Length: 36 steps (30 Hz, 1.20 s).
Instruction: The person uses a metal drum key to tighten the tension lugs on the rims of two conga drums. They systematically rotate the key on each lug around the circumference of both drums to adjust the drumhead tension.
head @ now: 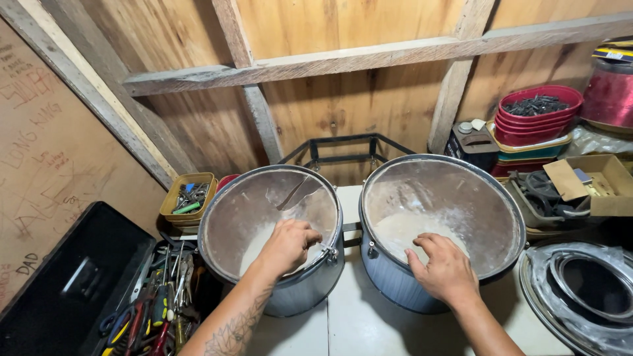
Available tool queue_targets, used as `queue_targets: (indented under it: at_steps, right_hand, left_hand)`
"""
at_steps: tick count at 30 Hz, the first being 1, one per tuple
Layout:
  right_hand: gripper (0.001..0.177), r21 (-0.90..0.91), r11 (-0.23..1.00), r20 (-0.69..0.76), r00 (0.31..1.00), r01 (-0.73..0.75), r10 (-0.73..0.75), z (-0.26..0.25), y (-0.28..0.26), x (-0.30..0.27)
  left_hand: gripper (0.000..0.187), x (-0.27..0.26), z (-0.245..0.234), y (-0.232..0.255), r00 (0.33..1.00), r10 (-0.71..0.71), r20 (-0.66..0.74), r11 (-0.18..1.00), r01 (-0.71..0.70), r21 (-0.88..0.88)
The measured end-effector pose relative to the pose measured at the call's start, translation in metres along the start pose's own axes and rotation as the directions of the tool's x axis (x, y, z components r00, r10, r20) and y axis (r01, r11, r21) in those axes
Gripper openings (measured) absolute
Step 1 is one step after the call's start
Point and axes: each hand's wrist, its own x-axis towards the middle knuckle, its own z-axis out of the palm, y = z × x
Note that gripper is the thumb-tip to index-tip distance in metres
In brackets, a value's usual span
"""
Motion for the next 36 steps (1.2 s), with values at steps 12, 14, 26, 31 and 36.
queue_targets:
  at_steps: [12,14,26,31,36]
  right_hand:
    - [0.041,-0.022,0.996,0.081,0.993,-0.086,0.088,-0.005,-0.005,0.001]
    - [0.042,-0.024,0.997,0.082,0.994,-0.075,0.077,-0.005,-0.005,0.001]
    - [0.040,-0.023,0.998,0.064,0.997,-0.051,0.052,-0.005,-0.005,0.001]
    - [0.040,-0.027,0.998,0.073,0.996,-0.056,0.058,-0.003,-0.003,0.002]
    - [0.041,-0.030,0.998,0.067,0.996,-0.053,0.055,-0.004,-0.003,0.001]
  left_hand:
    - [0.032,0.028,-0.003,-0.004,0.987,0.158,0.038,0.977,-0.162,0.142]
    - [0.033,0.029,0.002,-0.008,0.976,0.218,-0.001,0.962,-0.215,0.167]
    - [0.036,0.004,0.005,-0.005,0.922,0.374,-0.098,0.884,-0.323,0.338]
    - [0.032,-0.008,0.019,-0.008,0.928,0.356,-0.110,0.887,-0.298,0.353]
    - [0.028,-0.015,0.024,-0.006,0.923,0.338,-0.184,0.894,-0.255,0.368]
